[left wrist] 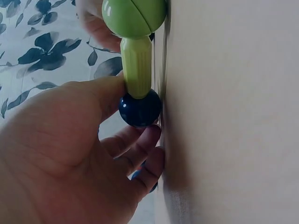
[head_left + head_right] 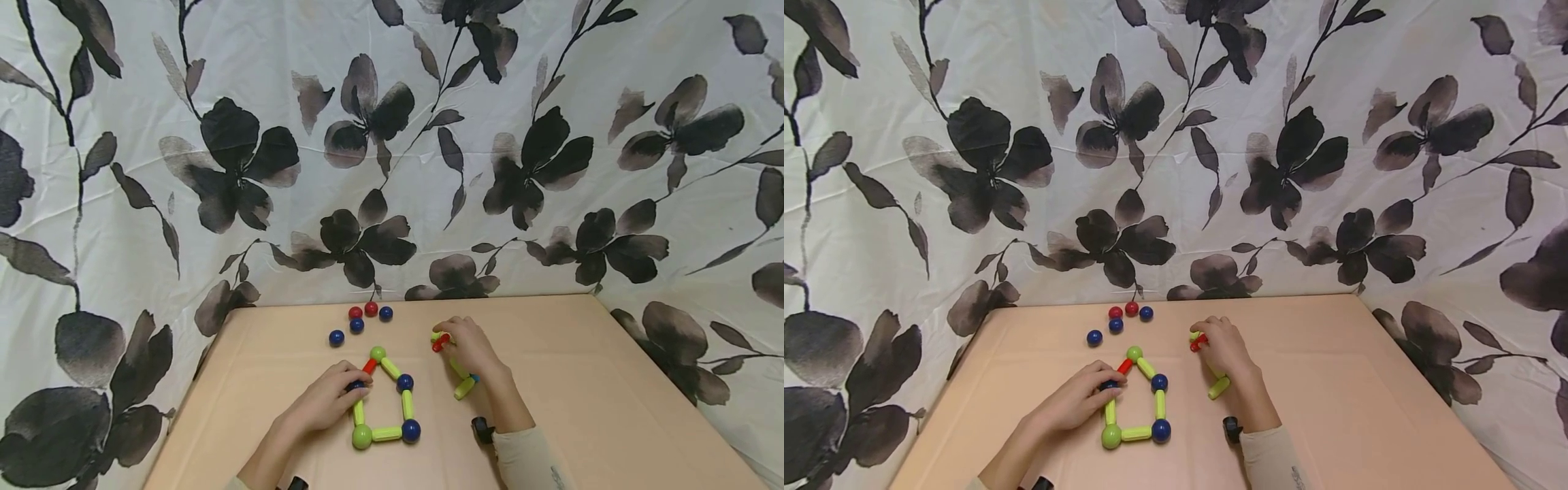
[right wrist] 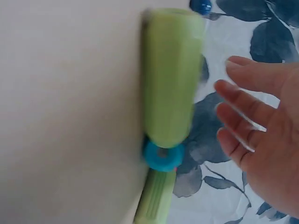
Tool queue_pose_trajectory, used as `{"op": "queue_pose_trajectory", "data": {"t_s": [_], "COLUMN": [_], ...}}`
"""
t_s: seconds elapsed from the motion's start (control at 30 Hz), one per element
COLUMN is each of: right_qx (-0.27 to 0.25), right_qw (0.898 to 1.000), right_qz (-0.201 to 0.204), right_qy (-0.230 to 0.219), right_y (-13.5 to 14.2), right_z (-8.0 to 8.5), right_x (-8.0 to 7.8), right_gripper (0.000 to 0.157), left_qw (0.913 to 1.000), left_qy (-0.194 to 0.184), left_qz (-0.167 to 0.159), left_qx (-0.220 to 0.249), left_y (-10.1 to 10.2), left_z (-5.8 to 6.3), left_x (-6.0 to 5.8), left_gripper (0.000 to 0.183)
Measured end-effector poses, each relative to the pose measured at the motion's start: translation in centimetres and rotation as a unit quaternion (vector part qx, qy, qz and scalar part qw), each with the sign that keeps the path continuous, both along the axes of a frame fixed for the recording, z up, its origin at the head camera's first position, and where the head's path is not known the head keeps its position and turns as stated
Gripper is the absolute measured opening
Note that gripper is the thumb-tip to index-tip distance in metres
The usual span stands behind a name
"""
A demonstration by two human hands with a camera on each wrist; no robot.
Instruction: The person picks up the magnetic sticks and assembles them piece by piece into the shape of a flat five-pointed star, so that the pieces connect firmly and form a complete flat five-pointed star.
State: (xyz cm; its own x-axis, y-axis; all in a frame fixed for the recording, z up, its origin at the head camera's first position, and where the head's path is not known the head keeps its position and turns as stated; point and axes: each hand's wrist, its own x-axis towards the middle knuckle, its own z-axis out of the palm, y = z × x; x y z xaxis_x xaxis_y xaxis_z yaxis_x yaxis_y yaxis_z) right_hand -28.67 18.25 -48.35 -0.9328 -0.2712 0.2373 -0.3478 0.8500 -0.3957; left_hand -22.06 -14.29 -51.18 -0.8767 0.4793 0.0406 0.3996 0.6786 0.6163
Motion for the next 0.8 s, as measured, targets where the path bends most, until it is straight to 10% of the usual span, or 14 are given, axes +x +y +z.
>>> {"op": "queue_pose_trajectory", "data": {"t_s": [0.8], "right_qx": [0.093], "right_qw": [0.994], "right_qz": [0.002], "right_qy": [0.056], "right_y": [-0.7], "right_z": [-1.9], "right_x": [-0.6], "right_gripper": [0.020], "left_qw": [0.9995], "left_qy": [0.028], "left_qz": [0.001], "left_qx": [-0.012], "left_y": [0.1], "left_z": [-0.3], "left_x": [0.0], "left_gripper": [0.027]}}
